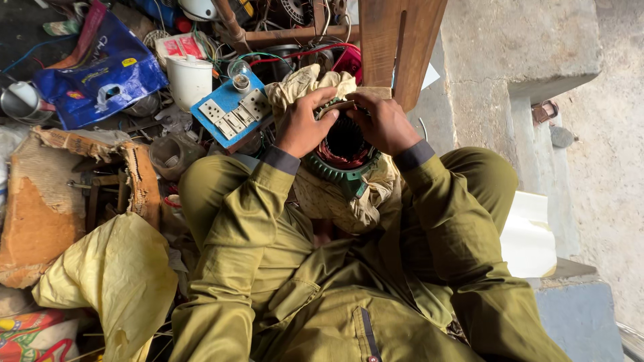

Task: The person sits cross-legged on the floor and uses scissors to cut a piece of paper, then inserts it into the slots of a motor stator. They continue to adjust and tuck the paper into the stator windings by hand.

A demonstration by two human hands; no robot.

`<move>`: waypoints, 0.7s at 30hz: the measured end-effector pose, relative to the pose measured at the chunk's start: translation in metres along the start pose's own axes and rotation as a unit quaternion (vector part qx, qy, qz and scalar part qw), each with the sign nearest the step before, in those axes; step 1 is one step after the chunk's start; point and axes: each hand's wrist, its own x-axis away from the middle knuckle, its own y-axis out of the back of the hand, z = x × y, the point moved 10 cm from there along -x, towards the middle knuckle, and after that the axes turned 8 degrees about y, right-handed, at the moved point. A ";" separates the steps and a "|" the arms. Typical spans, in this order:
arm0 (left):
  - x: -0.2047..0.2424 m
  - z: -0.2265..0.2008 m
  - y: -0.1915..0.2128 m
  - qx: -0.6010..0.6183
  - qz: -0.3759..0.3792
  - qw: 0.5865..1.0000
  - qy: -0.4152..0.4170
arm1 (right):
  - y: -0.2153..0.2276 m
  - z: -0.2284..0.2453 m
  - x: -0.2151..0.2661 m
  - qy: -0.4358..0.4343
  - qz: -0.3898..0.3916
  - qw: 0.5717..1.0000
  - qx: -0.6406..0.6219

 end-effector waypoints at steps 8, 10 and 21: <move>0.002 -0.001 -0.001 0.007 0.040 0.999 -0.009 | -0.004 -0.004 -0.007 -0.017 0.021 0.999 0.043; 0.005 -0.001 0.000 0.011 0.042 0.999 -0.005 | -0.005 -0.002 -0.002 -0.026 0.021 0.998 0.053; 0.008 -0.030 0.008 -0.015 0.006 1.000 0.003 | -0.022 -0.034 -0.006 -0.110 -0.015 0.984 -0.138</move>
